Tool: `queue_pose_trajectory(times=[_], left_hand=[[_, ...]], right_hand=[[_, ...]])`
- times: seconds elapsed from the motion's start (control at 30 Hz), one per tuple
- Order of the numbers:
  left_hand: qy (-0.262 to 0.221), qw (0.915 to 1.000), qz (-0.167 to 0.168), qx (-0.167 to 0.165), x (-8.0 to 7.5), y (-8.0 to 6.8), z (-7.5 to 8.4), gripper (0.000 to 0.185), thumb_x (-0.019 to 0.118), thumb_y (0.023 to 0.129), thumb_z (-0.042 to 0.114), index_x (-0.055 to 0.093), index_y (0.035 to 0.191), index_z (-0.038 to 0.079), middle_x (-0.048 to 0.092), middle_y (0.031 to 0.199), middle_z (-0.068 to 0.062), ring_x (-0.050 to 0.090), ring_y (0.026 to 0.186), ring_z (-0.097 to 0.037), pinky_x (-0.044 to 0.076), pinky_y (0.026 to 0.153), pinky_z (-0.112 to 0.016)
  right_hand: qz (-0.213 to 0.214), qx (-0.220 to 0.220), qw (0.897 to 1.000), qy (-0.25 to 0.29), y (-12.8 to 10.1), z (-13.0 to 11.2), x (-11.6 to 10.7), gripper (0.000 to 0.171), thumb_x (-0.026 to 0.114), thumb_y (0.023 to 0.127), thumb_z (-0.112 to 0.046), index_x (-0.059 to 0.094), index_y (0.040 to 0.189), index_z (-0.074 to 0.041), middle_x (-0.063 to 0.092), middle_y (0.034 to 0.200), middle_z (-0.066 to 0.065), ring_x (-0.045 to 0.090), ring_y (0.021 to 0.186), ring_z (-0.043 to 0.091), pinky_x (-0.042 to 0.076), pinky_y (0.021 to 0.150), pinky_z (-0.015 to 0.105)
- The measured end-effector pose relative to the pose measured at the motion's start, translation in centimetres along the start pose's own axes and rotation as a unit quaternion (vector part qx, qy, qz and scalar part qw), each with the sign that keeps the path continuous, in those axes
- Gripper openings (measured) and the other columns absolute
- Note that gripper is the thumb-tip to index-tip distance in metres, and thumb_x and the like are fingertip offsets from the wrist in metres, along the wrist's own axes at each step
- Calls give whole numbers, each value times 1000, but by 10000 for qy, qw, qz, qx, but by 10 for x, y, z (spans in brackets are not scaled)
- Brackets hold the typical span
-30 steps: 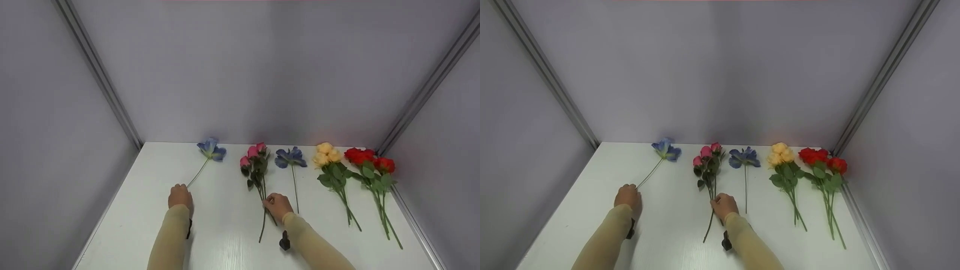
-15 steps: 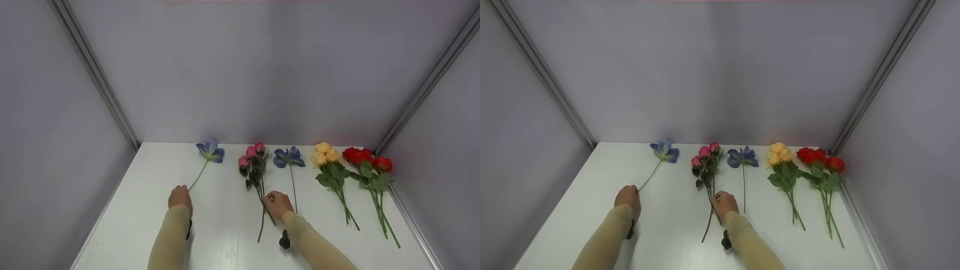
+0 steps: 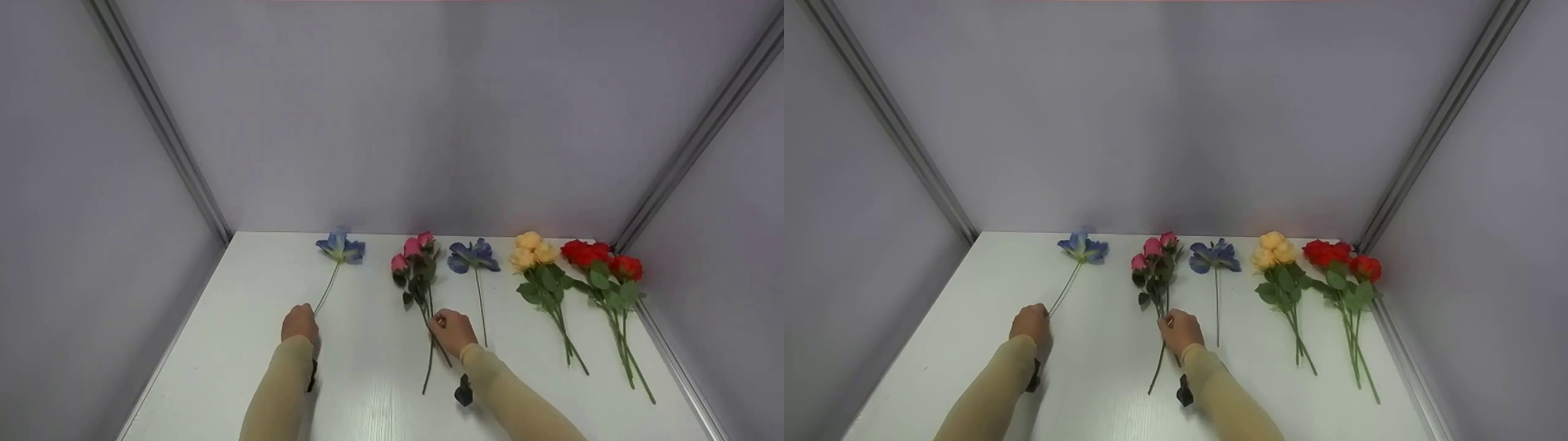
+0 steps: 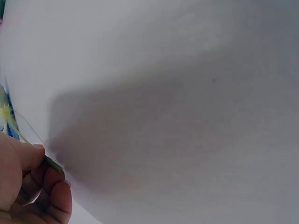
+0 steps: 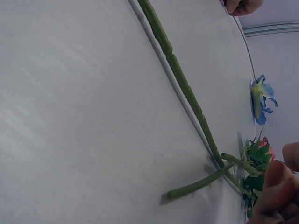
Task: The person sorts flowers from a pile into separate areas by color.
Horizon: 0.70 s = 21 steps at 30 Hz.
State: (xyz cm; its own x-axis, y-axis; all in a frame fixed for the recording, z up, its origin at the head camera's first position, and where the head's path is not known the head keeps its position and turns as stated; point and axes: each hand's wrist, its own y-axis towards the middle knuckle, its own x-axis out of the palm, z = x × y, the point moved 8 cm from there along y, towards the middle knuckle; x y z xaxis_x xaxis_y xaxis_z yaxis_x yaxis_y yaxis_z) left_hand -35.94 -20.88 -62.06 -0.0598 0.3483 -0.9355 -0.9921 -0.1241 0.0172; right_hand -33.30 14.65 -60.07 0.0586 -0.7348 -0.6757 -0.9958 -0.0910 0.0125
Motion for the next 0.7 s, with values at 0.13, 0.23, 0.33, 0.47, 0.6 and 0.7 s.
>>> queue_pose_trajectory(times=[0.13,0.23,0.33,0.47,0.6,0.7], left_hand=[[-443,9989,-85,-143,-5,-2,5,10,57,93,2,62,100,-3,62,89,-16,64,85,-32,52,77,-44],[-969,9948,-92,-283,-12,-4,11,14,55,94,3,64,103,-3,64,94,-17,64,90,-34,51,80,-46],[-1474,9886,-40,-305,-19,-7,19,15,55,95,5,65,103,-3,66,96,-17,64,91,-33,50,80,-47],[-2001,9796,178,-47,-28,-13,35,13,57,94,6,66,98,-1,66,90,-12,63,85,-26,50,76,-42],[-2563,9656,340,290,-40,-22,60,11,58,94,7,66,95,0,63,83,-7,58,77,-20,48,69,-36],[-2919,9545,338,514,-48,-31,85,10,59,94,9,66,94,1,61,81,-5,55,73,-17,46,66,-33]], right_hand=[[-10,-39,10000,59,-1,-5,1,12,61,95,-25,66,89,-15,59,75,-5,52,68,13,44,65,32],[-32,-85,9999,143,-1,-9,1,13,61,95,-26,65,89,-15,58,74,-4,51,67,13,44,62,31],[-91,-155,9995,241,-3,-15,1,14,61,95,-27,65,89,-15,58,74,-4,52,65,13,44,59,30],[-176,-202,9990,369,-4,-22,0,15,60,96,-29,65,91,-16,58,75,-4,54,62,12,45,56,29],[-188,-277,9984,445,-4,-33,-2,17,60,95,-32,66,92,-17,58,76,-4,53,66,12,45,60,30],[-215,-407,9974,546,-4,-42,-5,19,60,95,-34,67,94,-16,60,79,-4,53,71,14,46,65,32]])
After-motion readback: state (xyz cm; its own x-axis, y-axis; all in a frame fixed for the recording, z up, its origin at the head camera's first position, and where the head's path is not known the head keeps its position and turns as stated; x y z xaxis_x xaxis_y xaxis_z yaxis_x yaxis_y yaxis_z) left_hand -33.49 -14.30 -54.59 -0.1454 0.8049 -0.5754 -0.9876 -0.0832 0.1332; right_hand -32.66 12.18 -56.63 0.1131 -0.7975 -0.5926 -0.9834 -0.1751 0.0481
